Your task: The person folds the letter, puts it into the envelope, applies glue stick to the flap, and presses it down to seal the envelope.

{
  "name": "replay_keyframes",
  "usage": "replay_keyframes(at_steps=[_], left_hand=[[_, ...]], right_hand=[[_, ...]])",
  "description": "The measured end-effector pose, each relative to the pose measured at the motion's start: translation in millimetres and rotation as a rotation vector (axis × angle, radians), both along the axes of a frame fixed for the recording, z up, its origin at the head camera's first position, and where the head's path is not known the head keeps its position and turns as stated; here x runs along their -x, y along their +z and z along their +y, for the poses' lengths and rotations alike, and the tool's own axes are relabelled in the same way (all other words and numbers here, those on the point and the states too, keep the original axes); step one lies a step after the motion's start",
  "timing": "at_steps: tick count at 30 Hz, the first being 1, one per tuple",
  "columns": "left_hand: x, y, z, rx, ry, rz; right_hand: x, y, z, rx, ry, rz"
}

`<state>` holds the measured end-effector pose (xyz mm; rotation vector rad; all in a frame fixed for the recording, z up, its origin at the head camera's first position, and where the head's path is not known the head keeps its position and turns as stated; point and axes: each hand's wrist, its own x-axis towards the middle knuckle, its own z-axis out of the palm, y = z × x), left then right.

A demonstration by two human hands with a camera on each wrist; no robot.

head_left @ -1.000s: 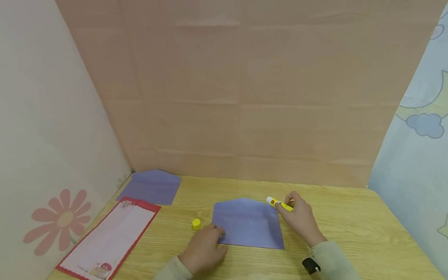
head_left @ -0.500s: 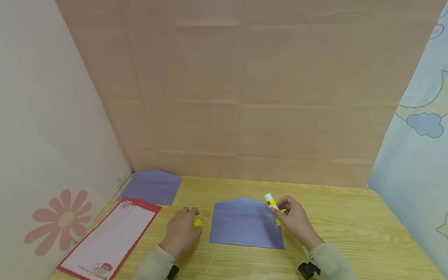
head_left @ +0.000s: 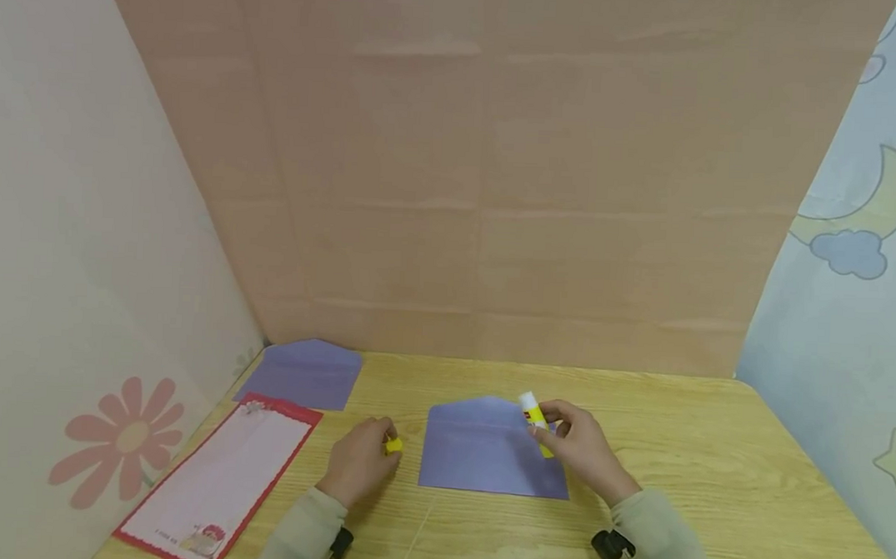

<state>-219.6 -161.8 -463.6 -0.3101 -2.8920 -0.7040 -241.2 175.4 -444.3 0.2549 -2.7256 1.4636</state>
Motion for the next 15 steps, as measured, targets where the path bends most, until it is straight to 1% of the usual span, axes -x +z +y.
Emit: replay_keyframes(at_steps=[2, 6, 10, 15], left_hand=[[0.5, -1.1, -0.5, -0.017, -0.006, -0.018], [2.2, -3.8, -1.4, -0.049, -0.015, -0.031], [2.7, -4.8, -1.9, -0.052, -0.015, -0.028], [1.2, -2.0, -0.9, -0.059, -0.023, -0.013]], right_hand=[[-1.3, -0.4, -0.6, -0.013, 0.007, 0.01], [-1.3, -2.0, -0.9, -0.026, 0.021, 0.028], [-1.6, -1.1, -1.9, -0.032, 0.031, 0.031], [-5.9, 1.8, -5.6, -0.048, 0.039, 0.056]])
